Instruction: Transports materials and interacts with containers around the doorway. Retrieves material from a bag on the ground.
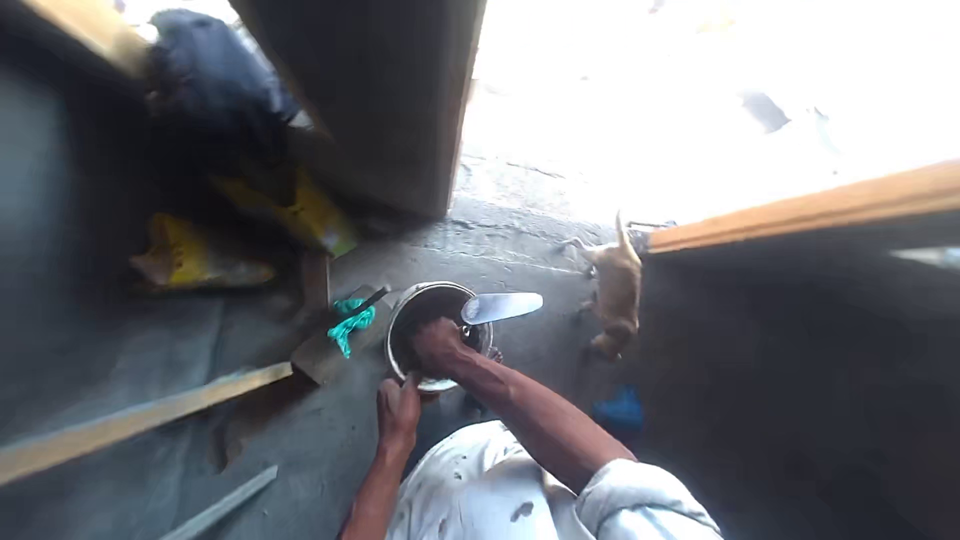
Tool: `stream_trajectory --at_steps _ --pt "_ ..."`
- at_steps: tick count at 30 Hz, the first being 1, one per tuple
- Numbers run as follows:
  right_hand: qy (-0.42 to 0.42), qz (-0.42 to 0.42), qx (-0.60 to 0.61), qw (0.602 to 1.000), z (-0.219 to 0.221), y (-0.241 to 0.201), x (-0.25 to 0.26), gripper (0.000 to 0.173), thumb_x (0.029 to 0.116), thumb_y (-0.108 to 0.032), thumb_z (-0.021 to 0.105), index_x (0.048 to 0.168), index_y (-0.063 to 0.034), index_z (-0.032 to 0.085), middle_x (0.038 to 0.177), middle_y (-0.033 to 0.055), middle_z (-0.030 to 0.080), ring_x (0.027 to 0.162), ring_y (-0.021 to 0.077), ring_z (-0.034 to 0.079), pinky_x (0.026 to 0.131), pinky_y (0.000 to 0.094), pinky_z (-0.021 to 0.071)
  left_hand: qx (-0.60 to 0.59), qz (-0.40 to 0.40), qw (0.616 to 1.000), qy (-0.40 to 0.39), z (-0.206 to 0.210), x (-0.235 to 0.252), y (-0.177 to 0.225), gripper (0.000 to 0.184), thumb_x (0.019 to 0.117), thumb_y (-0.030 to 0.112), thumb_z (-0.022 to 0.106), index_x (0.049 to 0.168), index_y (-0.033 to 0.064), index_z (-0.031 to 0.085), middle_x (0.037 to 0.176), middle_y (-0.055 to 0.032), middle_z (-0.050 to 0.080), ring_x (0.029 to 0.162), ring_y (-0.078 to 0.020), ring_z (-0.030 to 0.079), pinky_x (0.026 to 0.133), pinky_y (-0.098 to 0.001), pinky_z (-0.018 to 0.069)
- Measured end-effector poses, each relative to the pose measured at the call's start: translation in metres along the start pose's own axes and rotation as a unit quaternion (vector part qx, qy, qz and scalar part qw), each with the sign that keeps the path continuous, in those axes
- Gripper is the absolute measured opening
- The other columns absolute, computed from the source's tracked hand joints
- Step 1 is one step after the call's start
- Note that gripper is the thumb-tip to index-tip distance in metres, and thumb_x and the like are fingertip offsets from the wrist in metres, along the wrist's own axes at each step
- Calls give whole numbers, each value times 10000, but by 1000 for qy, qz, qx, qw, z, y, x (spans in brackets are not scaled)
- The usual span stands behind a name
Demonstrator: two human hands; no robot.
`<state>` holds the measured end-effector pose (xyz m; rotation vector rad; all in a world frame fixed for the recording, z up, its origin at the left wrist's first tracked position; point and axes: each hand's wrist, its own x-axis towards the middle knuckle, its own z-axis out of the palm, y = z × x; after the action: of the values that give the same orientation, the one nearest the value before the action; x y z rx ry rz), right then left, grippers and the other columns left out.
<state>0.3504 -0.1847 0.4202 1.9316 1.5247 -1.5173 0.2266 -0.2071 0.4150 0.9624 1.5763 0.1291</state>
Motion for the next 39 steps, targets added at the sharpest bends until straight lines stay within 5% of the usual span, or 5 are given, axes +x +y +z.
stream_trajectory --at_steps 4,14,18,33,39 --pt "43 54 120 990 33 67 -60 324 1050 -74 490 1330 54 590 1366 311 579 1267 513 554 962 696 467 66 32 996 -51 53 -42 -18 222 1007 76 548 1129 -107 576 906 -199 707 710 -241 743 639 -395 651" --pt "152 96 322 929 80 223 -164 283 966 -233 626 1107 3 698 1154 248 681 1142 428 638 944 662 484 218 36 957 -186 167 -109 -29 220 1028 88 541 1144 -85 610 951 -210 705 770 -267 733 685 -430 633" --pt "157 125 388 900 84 267 -174 390 965 -352 671 975 38 665 1002 235 674 960 377 666 822 594 507 245 19 944 -222 199 -117 -19 208 1031 87 547 1155 -69 607 931 -198 711 729 -254 738 652 -402 641" --pt "191 230 438 848 -22 322 -187 401 961 -256 680 1223 44 632 1246 282 646 1200 455 616 970 650 490 337 30 897 -284 291 -66 112 160 1021 53 543 1069 -91 591 840 -218 707 659 -281 730 594 -418 636" --pt "205 210 462 837 -75 343 -186 356 990 -241 638 1194 51 644 1240 281 647 1204 445 614 963 650 485 392 81 865 -301 326 -40 164 207 1053 81 503 1101 -106 578 819 -206 697 619 -245 713 574 -389 623"
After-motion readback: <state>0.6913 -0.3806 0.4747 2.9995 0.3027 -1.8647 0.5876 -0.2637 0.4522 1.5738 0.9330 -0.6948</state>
